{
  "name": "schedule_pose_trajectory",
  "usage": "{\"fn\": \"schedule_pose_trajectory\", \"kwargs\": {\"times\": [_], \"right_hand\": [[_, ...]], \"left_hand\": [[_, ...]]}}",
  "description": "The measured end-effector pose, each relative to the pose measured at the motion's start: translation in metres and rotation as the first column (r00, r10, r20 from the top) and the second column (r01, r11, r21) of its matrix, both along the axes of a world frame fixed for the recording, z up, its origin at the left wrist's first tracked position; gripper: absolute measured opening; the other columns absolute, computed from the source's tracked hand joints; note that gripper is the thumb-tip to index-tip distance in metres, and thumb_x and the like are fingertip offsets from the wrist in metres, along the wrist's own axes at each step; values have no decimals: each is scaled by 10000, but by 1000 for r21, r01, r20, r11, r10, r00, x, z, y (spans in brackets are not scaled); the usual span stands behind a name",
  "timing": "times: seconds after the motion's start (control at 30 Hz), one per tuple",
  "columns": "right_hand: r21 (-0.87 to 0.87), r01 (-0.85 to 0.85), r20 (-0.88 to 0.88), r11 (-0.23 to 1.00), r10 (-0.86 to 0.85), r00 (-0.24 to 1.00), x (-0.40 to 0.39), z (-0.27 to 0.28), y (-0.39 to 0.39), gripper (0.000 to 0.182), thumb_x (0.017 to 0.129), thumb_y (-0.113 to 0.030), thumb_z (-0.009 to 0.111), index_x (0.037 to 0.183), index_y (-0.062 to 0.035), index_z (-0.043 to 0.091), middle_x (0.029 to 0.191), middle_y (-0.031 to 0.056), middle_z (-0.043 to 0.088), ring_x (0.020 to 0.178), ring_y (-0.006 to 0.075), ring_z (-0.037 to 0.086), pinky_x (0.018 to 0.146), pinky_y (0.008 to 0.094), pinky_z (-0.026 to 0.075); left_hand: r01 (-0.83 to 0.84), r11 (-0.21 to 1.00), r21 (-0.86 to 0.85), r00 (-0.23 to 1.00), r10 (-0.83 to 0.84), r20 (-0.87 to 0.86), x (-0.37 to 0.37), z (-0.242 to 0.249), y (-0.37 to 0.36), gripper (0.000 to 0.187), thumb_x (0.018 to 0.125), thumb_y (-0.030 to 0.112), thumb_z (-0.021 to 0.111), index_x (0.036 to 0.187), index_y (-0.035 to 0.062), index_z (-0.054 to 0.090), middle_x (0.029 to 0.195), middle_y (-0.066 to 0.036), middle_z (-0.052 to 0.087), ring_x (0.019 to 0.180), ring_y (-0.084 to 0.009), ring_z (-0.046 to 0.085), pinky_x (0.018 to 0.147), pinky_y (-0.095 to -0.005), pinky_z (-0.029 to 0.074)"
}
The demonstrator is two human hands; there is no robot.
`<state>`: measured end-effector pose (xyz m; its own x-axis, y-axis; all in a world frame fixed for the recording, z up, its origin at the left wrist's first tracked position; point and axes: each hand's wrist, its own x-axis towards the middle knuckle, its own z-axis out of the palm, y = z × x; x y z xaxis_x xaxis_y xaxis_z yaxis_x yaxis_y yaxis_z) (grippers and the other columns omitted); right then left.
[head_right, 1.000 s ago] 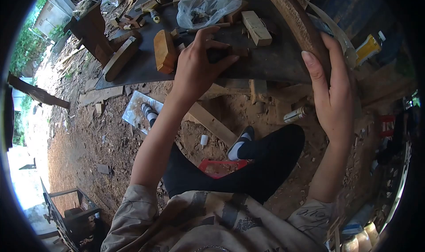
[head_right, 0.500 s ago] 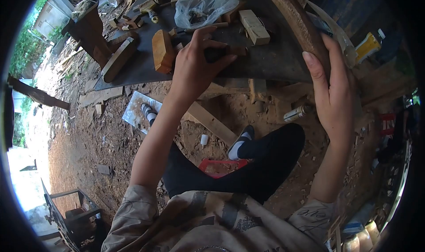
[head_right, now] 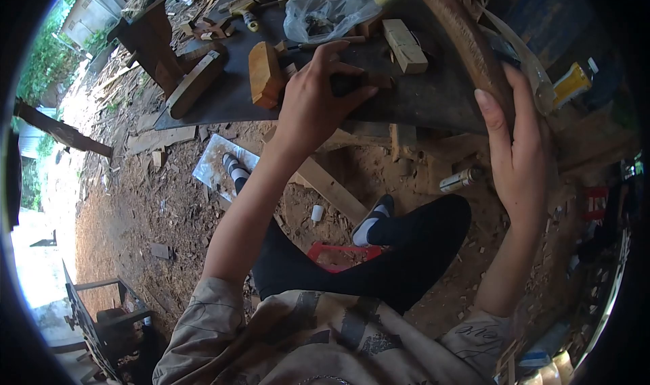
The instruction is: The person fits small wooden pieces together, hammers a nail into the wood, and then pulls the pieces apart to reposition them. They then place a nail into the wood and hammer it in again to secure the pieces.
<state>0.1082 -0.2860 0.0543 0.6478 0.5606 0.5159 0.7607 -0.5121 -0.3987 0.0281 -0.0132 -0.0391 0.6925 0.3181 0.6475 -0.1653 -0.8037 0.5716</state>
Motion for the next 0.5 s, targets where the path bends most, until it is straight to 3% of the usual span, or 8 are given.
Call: {"fn": "schedule_pose_trajectory", "kwargs": {"times": [0.03, 0.1, 0.13, 0.23, 0.4, 0.5], "right_hand": [[-46, -13, 0, 999, 13, 1000, 1, -3, 0, 458, 1125, -401, 595, 1460, -88, 598, 1179, 213, 750, 1070, 402, 753, 902, 468, 580], [-318, -18, 73, 948, 44, 996, -3, -5, -1, 453, 1122, -396, 598, 1457, -91, 596, 1172, 228, 749, 1057, 427, 753, 878, 484, 584], [-267, -48, 17, 963, 54, 998, -4, -9, 0, 450, 1119, -388, 603, 1452, -86, 591, 1173, 243, 746, 1051, 461, 745, 862, 508, 585], [-232, -6, 23, 973, 12, 1000, -6, 3, -4, 444, 1127, -385, 590, 1462, -94, 583, 1169, 234, 748, 1046, 454, 748, 853, 512, 578], [4, -17, 56, 1000, 17, 998, -2, 1, -1, 446, 1137, -399, 568, 1471, -104, 579, 1151, 234, 749, 1019, 448, 758, 816, 521, 573], [-113, -37, 34, 993, 41, 999, -1, -3, 1, 454, 1138, -407, 561, 1477, -105, 570, 1159, 237, 749, 1028, 456, 759, 813, 524, 575]], "left_hand": [[-5, 1000, -1, 1000, 5, -4, 0, 0, 0, 719, 855, 295, 921, 1414, 49, 541, 1088, -85, 820, 1108, -345, 757, 942, -445, 584], [-6, 1000, -4, 1000, 6, -11, 1, -1, 0, 726, 855, 288, 919, 1423, 51, 533, 1097, -92, 818, 1106, -352, 756, 943, -448, 584], [-18, 1000, -5, 999, 18, -32, 1, -2, 0, 736, 856, 280, 917, 1437, 53, 525, 1102, -105, 815, 1104, -357, 756, 944, -448, 586], [7, 1000, -8, 1000, -8, -6, 1, -3, 1, 745, 857, 277, 916, 1448, 57, 519, 1107, -106, 814, 1110, -356, 754, 947, -452, 586], [14, 1000, -27, 999, -15, -30, 1, 0, 1, 741, 862, 277, 911, 1454, 62, 521, 1111, -100, 816, 1131, -351, 750, 955, -452, 587], [6, 999, -32, 1000, -7, -30, -1, 1, 0, 739, 864, 276, 907, 1460, 61, 525, 1118, -103, 814, 1134, -351, 749, 962, -447, 587]]}}
